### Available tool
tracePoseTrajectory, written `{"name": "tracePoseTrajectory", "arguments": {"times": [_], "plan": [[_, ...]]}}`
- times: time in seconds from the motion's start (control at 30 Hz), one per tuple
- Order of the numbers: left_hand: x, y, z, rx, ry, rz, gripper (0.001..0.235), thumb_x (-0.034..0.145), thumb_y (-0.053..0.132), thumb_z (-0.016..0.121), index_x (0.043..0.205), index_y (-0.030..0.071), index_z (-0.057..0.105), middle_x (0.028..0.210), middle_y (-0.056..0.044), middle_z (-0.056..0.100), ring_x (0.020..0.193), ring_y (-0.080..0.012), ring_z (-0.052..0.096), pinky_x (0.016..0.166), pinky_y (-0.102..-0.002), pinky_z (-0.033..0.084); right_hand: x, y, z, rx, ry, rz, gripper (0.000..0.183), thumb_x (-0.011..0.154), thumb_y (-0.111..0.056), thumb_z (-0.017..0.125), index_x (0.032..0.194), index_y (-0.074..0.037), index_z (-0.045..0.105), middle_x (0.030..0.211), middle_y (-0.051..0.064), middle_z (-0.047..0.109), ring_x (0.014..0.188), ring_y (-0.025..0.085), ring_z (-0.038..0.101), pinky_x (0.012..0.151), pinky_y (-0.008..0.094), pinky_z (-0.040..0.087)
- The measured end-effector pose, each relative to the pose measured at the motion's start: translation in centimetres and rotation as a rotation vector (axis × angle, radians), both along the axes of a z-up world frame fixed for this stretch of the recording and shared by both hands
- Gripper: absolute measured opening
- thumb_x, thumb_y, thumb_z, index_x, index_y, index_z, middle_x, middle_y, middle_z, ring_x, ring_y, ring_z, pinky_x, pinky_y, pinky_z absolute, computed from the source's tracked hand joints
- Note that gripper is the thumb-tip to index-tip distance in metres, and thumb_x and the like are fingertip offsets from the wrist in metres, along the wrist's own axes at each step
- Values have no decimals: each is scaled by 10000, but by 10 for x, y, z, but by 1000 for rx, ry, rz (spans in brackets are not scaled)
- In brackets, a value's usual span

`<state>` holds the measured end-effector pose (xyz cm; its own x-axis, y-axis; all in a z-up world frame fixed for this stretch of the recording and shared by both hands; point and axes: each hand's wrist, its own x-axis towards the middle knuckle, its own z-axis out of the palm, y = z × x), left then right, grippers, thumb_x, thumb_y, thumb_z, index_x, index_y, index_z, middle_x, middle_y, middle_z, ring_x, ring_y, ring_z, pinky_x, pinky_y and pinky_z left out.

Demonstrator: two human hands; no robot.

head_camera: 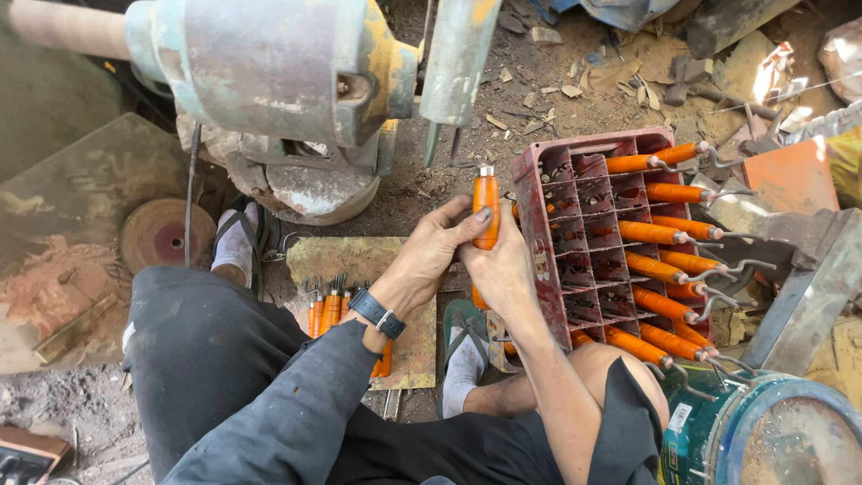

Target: The person sits on the ground and uses a bench grinder to sharpen the metal tips of orange-handled rods. They pick up each rod from a crate, grind the tip against the wheel, and place the finished rod on a wooden board.

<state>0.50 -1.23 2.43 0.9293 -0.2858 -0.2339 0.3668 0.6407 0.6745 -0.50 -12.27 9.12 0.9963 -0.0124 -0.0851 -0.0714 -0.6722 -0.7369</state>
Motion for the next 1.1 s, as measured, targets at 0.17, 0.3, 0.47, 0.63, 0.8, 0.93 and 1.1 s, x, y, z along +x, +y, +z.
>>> {"name": "tracePoseTrajectory", "arguments": {"times": [0.17,0.3,0.47,0.63,0.8,0.93,1.1], "plan": [[-1,3,2,-114,130,11,613,915,276,716,1422,17,487,1192,-93,677,1055,-167,651,932,-360,521,12,7,15,-53,284,-33,321,881,-173,635,1154,-25,555,733,193,723,581,273,733,540,386,575],[-3,4,-2,-146,82,51,451,934,227,732,1304,9,595,1114,-70,688,1028,-152,649,952,-334,520,15,15,11,-16,269,-11,301,853,-122,598,1128,-4,562,745,189,718,576,296,735,518,420,580],[-5,5,-6,-171,67,82,395,940,198,746,1260,-3,630,1101,-60,693,1031,-146,645,969,-319,512,13,15,1,-48,277,-23,302,854,-126,581,1130,-3,571,768,227,715,635,353,749,575,465,574],[-3,7,-4,-179,83,102,384,929,205,741,1247,12,645,1072,-52,703,1007,-144,644,952,-322,503,17,17,-11,-117,131,15,307,853,-146,608,1125,-3,599,847,255,720,823,425,731,703,488,566],[-2,9,4,-169,94,115,382,919,208,747,1226,5,644,1054,-50,703,971,-130,661,898,-306,541,19,20,-11,-45,101,25,282,859,-133,626,1099,11,596,814,226,716,750,362,736,651,452,573],[-1,13,6,-108,110,113,386,915,225,749,1216,3,653,1018,-60,703,906,-123,669,803,-287,560,20,26,-5,137,243,-22,296,836,-38,570,1126,15,552,712,161,674,532,262,687,451,382,549],[1,14,9,-84,110,133,397,917,242,757,1213,0,651,995,-70,695,860,-122,662,727,-279,551,22,32,2,221,248,-23,283,826,27,543,1108,46,537,694,132,660,471,214,668,380,336,536]]}}
